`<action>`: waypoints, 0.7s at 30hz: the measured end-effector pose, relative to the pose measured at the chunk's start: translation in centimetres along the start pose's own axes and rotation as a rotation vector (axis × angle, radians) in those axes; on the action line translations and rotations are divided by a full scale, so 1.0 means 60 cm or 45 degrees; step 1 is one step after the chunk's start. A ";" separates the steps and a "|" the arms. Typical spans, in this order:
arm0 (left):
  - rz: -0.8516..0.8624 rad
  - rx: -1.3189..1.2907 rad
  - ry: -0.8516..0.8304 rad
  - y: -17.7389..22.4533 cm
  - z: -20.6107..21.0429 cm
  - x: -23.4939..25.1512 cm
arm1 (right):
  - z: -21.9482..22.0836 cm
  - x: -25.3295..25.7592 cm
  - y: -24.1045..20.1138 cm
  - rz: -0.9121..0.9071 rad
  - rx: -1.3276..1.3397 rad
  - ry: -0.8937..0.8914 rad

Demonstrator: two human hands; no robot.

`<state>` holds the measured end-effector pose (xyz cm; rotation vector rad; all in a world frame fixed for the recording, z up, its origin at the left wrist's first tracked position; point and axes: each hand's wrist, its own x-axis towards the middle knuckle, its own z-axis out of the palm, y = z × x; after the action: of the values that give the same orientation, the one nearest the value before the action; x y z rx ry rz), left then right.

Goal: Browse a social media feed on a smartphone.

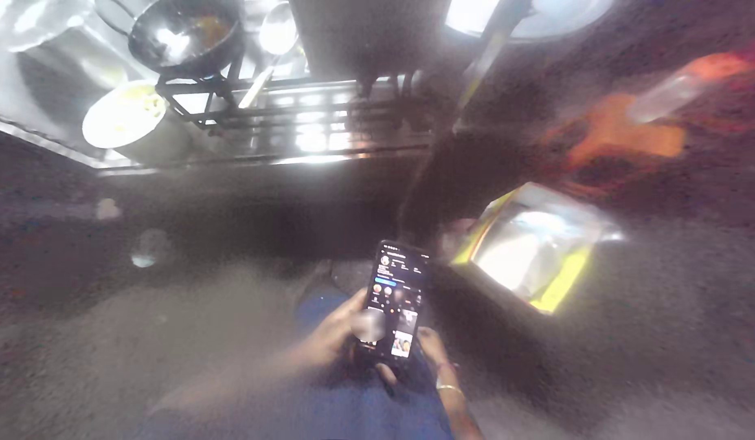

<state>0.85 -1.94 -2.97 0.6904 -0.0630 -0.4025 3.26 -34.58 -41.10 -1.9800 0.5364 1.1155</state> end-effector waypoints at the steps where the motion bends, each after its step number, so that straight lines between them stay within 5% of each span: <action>1: 0.001 -0.005 0.004 0.000 0.000 0.000 | -0.001 -0.002 -0.001 0.005 0.007 0.002; 21: 0.018 0.181 0.080 0.007 -0.004 -0.006 | -0.007 -0.018 -0.016 0.018 0.010 0.027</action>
<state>0.67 -1.38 -2.86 0.8419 -0.0376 -0.3649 3.58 -34.36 -39.62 -1.9858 0.5660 1.1006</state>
